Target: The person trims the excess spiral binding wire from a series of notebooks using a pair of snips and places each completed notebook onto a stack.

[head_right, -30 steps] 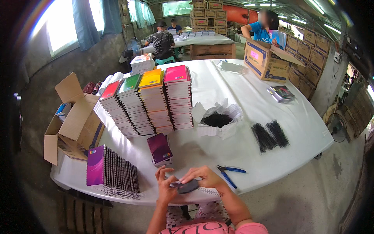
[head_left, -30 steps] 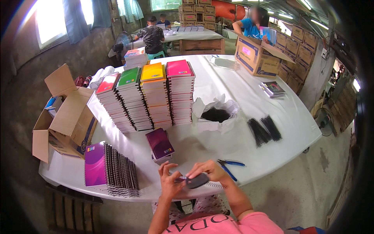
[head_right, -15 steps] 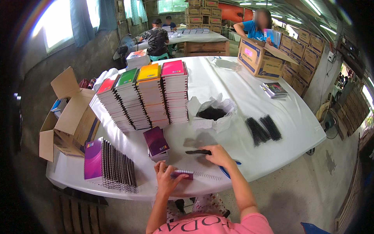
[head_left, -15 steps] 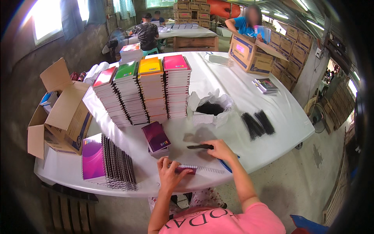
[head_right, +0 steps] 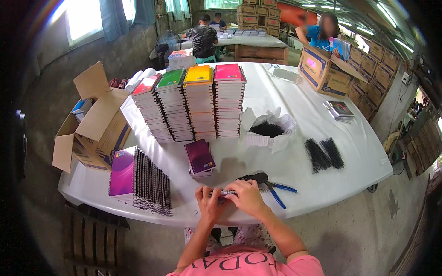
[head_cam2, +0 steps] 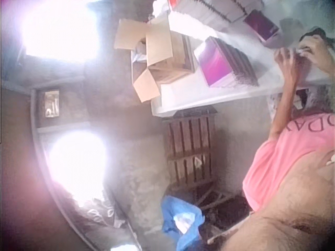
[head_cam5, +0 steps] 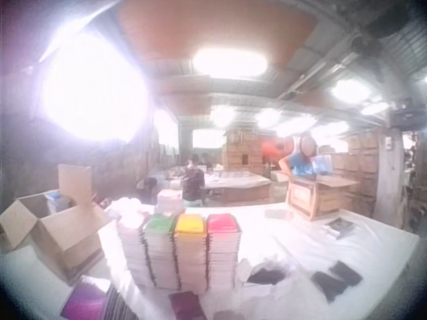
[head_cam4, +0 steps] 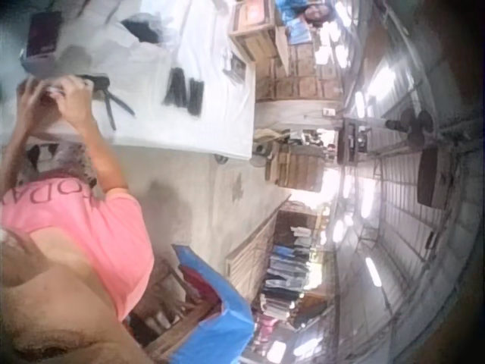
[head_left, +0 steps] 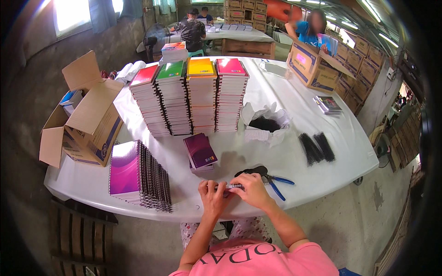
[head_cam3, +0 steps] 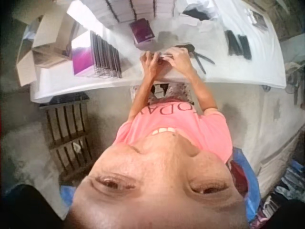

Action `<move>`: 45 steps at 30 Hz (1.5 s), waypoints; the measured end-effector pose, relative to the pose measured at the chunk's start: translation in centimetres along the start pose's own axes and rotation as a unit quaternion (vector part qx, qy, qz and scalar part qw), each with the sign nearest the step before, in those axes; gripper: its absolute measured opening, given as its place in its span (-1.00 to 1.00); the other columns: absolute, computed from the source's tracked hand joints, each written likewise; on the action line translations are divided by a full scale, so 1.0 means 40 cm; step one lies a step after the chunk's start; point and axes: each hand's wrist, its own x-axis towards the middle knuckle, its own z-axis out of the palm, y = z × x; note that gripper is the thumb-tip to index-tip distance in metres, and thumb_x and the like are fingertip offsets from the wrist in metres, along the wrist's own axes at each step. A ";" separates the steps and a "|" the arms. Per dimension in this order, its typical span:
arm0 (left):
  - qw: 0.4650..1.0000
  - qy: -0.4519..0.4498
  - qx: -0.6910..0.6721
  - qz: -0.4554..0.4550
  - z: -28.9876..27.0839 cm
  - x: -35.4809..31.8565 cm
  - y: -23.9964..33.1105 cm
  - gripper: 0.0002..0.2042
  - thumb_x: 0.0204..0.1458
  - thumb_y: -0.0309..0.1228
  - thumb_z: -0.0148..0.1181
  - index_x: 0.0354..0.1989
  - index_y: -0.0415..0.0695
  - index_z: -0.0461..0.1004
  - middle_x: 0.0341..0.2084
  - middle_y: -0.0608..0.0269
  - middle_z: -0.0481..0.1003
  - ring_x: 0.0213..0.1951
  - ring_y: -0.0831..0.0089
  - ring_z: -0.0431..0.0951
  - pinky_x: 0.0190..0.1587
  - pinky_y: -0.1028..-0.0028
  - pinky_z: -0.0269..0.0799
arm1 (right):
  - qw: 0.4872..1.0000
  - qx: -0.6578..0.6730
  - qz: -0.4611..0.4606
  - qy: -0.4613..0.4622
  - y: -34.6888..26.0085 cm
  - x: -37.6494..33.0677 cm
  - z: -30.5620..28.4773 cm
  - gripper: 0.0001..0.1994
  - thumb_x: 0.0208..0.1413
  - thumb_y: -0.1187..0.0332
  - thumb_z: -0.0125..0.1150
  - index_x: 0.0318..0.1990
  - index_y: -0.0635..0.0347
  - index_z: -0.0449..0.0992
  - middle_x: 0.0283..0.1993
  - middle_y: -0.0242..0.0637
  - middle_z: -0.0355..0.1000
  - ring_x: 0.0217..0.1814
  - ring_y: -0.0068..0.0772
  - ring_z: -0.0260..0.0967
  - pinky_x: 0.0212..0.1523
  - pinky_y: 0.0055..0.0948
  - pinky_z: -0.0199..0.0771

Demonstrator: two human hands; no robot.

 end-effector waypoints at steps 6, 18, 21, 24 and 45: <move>0.999 -0.041 -0.016 -0.001 -0.017 0.003 -0.006 -0.57 -0.47 -0.26 0.45 -0.33 0.01 0.46 -0.39 0.23 0.29 -0.17 0.17 0.26 -0.10 0.21 0.19 | 0.982 0.162 0.087 -0.047 -0.004 0.006 -0.025 -0.79 -0.06 0.27 0.26 -0.27 0.15 0.55 -0.31 -0.28 0.48 -0.20 -0.19 0.43 -0.15 -0.26 0.39; 0.999 -0.041 -0.035 -0.005 0.007 0.025 -0.008 -0.58 -0.37 -0.13 0.42 -0.32 -0.02 0.46 -0.35 0.23 0.30 -0.16 0.16 0.26 -0.10 0.19 0.18 | 0.999 -0.032 0.000 -0.005 0.017 0.013 -0.029 -0.78 -0.10 0.36 0.32 -0.26 0.22 0.56 -0.36 -0.25 0.47 -0.35 -0.15 0.43 -0.30 -0.30 0.37; 0.998 -0.041 -0.038 -0.005 0.012 0.027 -0.011 -0.57 -0.40 -0.16 0.44 -0.32 -0.01 0.47 -0.34 0.25 0.31 -0.16 0.16 0.24 -0.09 0.18 0.18 | 0.994 0.057 0.084 -0.049 0.020 0.019 -0.032 -0.73 -0.15 0.31 0.34 -0.25 0.18 0.55 -0.36 -0.25 0.46 -0.34 -0.15 0.41 -0.27 -0.30 0.36; 0.998 -0.043 -0.040 -0.006 0.011 0.030 -0.010 -0.57 -0.42 -0.18 0.44 -0.32 -0.01 0.47 -0.33 0.25 0.31 -0.16 0.17 0.24 -0.10 0.18 0.18 | 0.984 0.080 0.146 -0.070 0.010 0.037 -0.037 -0.72 -0.18 0.29 0.36 -0.27 0.18 0.55 -0.36 -0.22 0.47 -0.35 -0.15 0.41 -0.28 -0.32 0.36; 0.998 -0.044 -0.033 -0.018 0.013 0.034 0.006 -0.69 -0.45 -0.43 0.35 -0.45 -0.05 0.39 -0.38 0.21 0.31 -0.17 0.13 0.28 -0.13 0.19 0.23 | 0.986 -0.129 0.093 0.040 -0.035 -0.005 0.033 -0.77 0.02 0.16 0.13 -0.37 0.07 0.59 -0.36 -0.32 0.50 -0.22 -0.35 0.41 0.00 0.07 0.05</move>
